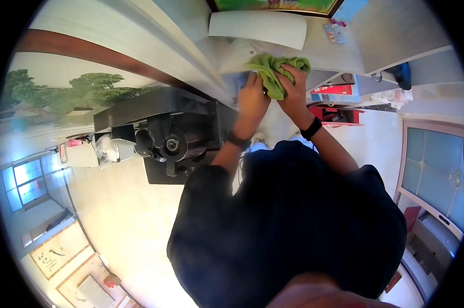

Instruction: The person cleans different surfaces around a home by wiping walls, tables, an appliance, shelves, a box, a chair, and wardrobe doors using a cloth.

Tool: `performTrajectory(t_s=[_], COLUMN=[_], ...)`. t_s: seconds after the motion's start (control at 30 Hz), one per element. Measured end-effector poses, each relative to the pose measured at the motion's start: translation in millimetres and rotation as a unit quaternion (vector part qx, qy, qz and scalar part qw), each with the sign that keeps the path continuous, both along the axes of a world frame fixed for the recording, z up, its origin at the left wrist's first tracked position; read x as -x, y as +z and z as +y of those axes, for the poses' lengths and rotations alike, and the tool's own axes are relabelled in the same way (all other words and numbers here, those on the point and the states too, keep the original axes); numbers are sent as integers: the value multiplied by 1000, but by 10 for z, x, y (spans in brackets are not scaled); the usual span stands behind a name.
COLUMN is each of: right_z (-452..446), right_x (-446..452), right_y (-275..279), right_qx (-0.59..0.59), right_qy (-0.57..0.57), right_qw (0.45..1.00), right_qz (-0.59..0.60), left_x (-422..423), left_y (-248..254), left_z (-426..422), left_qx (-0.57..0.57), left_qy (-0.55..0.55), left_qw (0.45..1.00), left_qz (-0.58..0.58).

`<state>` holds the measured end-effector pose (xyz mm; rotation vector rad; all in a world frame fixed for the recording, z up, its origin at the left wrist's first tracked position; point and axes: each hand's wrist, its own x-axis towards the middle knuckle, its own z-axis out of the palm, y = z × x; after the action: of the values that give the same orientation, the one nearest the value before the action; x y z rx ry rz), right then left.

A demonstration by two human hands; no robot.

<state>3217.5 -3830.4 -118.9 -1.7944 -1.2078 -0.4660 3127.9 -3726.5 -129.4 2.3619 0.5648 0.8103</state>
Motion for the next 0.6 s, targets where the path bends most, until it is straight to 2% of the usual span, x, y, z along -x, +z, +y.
performTrajectory(t_s=[0.13, 0.33, 0.47, 0.6], right_z=[-47, -374, -390, -375], right_x=[-27, -247, -256, -47], right_y=[-13, -82, -54, -23], right_qx=[17, 36, 31, 8], right_qy=[-14, -124, -124, -88], right_qw=[1000, 991, 991, 995], right_qz=[-3, -29, -31, 48], left_x=[-80, -425, -406, -169], left_y=[-12, -2, 15, -114], left_z=[-37, -321, -375, -378], left_qx=[0, 48, 50, 57], left_qy=[-19, -82, -80, -69], left_qw=[1000, 995, 995, 995], left_qz=[0, 2, -26, -43])
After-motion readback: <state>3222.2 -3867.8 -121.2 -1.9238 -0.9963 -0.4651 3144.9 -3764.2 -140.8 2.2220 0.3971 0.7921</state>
